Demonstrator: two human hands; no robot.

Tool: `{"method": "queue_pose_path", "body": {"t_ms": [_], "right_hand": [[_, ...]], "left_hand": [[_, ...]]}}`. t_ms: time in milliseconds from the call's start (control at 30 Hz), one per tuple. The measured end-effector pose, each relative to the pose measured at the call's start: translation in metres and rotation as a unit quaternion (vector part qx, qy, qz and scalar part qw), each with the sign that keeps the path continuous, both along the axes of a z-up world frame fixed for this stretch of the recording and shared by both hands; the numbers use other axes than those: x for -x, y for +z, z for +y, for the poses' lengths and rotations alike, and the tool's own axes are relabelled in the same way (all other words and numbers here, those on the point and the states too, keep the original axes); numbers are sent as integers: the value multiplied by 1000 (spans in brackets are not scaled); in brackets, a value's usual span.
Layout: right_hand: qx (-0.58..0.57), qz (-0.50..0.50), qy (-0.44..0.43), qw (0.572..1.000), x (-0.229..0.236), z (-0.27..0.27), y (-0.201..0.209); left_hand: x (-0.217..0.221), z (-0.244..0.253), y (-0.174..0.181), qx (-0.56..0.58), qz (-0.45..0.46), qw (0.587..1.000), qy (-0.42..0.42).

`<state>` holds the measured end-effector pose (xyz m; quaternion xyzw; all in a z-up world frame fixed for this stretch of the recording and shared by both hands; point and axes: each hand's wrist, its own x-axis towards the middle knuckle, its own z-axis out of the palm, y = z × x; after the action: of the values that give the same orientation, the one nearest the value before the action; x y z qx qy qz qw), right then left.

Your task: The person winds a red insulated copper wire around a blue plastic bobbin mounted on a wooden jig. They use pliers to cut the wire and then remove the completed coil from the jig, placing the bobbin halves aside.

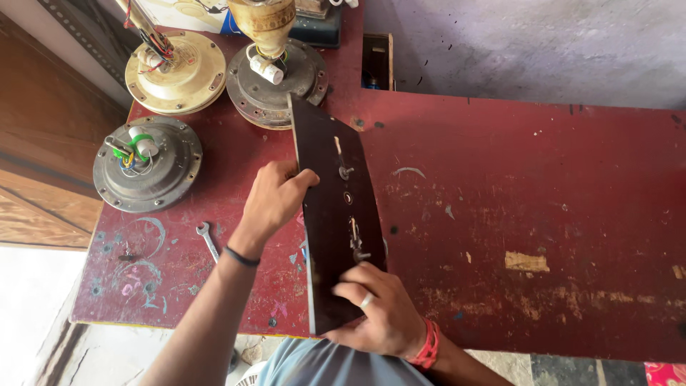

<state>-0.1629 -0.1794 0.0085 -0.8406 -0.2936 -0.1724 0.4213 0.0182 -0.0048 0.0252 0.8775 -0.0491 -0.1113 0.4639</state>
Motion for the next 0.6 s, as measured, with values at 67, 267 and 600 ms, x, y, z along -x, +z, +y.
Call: {"method": "queue_pose_path", "body": {"t_ms": [67, 267, 600], "right_hand": [[-33, 50, 41, 997, -5, 0, 7], [-68, 97, -39, 992, -11, -4, 12], [-53, 59, -213, 974, -39, -37, -1]], "left_hand": [[-7, 2, 7, 15, 4, 998, -60], [-13, 23, 7, -19, 7, 990, -141], [41, 121, -41, -188, -82, 966, 160]]}}
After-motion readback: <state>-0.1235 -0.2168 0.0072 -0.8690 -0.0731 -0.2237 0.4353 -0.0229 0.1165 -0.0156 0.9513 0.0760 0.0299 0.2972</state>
